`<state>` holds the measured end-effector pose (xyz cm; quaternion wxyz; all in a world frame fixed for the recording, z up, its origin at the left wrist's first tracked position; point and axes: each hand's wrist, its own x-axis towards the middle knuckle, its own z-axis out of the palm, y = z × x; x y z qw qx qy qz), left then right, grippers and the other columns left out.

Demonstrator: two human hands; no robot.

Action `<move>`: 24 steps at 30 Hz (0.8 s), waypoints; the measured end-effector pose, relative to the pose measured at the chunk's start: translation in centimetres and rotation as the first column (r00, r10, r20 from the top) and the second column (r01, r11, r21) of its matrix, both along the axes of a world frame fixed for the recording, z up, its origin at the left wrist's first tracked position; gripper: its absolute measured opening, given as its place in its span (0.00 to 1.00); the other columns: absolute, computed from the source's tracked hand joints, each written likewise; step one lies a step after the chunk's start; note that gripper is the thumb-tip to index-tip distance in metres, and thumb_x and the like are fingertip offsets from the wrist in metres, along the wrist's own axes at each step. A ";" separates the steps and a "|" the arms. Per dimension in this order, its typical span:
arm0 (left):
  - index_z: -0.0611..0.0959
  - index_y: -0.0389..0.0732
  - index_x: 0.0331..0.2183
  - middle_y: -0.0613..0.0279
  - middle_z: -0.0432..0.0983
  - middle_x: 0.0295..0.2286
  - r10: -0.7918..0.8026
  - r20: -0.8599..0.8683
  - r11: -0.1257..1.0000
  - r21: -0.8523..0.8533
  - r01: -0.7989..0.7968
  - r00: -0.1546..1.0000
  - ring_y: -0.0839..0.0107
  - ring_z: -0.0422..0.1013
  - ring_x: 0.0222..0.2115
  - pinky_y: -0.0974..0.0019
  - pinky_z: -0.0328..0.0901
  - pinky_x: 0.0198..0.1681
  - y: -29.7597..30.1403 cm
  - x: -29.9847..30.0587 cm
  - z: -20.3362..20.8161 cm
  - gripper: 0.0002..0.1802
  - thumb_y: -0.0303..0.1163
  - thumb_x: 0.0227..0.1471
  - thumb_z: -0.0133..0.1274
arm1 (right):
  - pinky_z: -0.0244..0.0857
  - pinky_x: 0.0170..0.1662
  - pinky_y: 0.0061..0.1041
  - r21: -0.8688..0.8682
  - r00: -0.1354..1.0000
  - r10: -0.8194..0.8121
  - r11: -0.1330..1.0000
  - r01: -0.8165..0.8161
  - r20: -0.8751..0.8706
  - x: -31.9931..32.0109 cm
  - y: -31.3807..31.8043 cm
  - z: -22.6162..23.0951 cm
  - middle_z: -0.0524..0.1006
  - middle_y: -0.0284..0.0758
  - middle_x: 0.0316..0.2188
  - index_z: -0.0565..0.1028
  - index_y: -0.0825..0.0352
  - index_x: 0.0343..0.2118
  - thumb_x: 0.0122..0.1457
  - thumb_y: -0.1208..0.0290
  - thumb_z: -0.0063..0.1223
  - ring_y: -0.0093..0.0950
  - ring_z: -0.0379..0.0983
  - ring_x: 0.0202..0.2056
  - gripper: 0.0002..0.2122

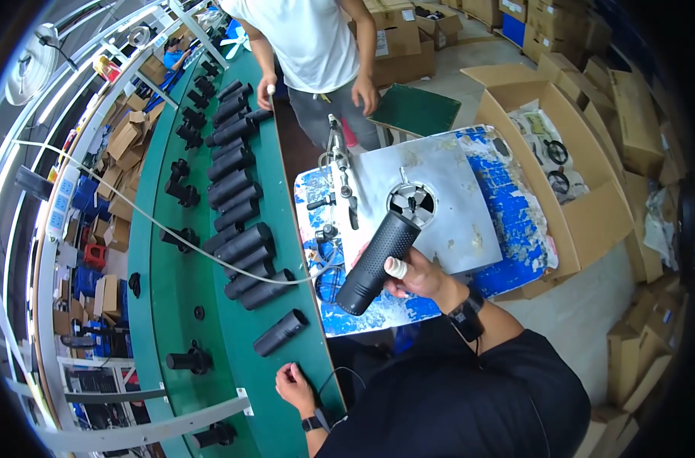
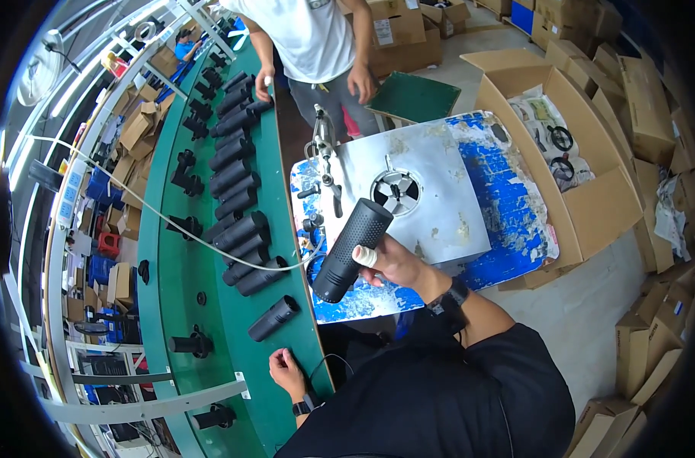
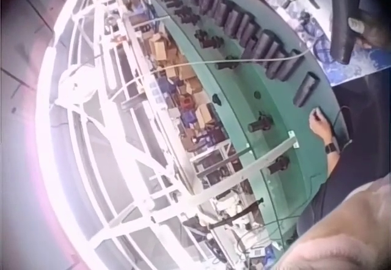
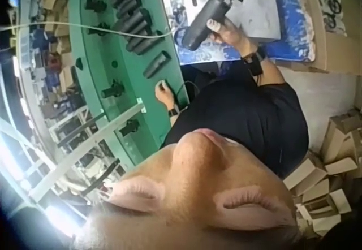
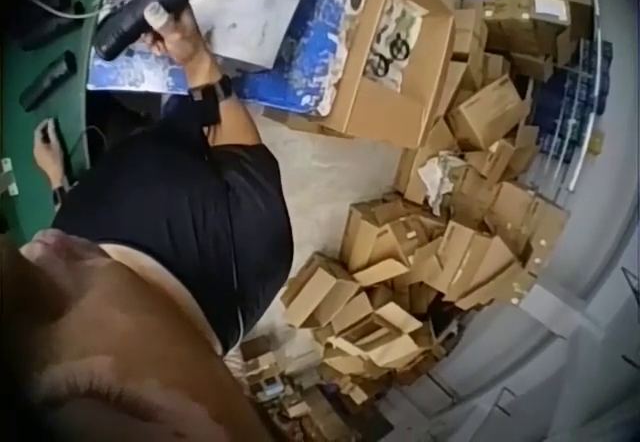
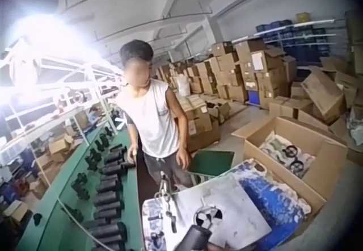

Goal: The person picks up a black cylinder, turns it over to show the internal circuit board, and places it into a metal machine. They then press a black cap onto the cylinder before removing it and setting it back on the table.

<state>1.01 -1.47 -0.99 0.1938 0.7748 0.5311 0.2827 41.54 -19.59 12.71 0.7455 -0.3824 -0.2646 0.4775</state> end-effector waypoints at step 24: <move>0.85 0.37 0.38 0.50 0.82 0.33 -0.054 -0.126 0.984 0.161 0.074 0.991 0.51 0.77 0.33 0.51 0.70 0.39 -0.2 0.8 0.8 0.12 0.36 0.66 0.58 | 0.78 0.43 0.22 0.044 0.841 0.025 0.997 -0.058 0.541 -0.5 0.4 -0.1 0.81 0.36 0.52 0.76 0.66 0.56 0.52 0.66 0.80 0.22 0.81 0.42 0.30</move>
